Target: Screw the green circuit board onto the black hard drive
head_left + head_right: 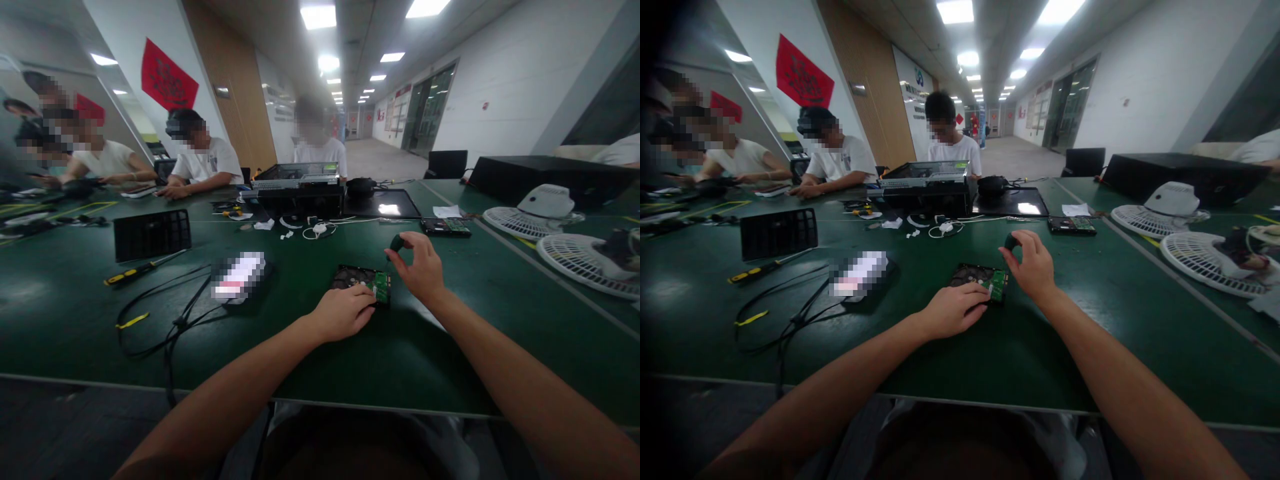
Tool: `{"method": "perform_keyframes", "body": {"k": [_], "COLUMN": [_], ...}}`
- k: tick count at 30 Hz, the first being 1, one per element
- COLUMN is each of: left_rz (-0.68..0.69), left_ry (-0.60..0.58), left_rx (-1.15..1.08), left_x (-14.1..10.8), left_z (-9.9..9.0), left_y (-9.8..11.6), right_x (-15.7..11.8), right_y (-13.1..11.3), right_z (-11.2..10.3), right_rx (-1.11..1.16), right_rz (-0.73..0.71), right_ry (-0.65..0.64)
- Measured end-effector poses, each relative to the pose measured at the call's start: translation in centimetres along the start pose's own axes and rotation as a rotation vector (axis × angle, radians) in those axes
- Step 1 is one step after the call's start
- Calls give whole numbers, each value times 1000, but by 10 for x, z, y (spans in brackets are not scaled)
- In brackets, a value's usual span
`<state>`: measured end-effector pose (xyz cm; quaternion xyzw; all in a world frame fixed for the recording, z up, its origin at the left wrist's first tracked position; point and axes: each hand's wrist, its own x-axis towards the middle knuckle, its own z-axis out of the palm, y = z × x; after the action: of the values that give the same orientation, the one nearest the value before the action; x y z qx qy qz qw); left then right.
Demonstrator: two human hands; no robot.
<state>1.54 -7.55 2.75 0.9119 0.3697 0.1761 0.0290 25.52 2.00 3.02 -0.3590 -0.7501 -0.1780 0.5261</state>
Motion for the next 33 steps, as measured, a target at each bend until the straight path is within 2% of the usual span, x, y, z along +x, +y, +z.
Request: {"method": "perform_keyframes", "body": {"k": [16, 28, 33], "left_rz": [-6, -6, -2], "left_ry": [-29, -9, 2], "left_rx": [-12, -5, -20], "left_x": [0, 0, -1], "left_z": [-5, -2, -2], "left_y": [2, 1, 1], "right_x": [-2, 2, 2], "right_y": [-4, -1, -1], "right_z": [1, -2, -2], "right_rx": [88, 9, 85], "right_rz": [40, 49, 69], "right_ry": [-50, 8, -14]}}
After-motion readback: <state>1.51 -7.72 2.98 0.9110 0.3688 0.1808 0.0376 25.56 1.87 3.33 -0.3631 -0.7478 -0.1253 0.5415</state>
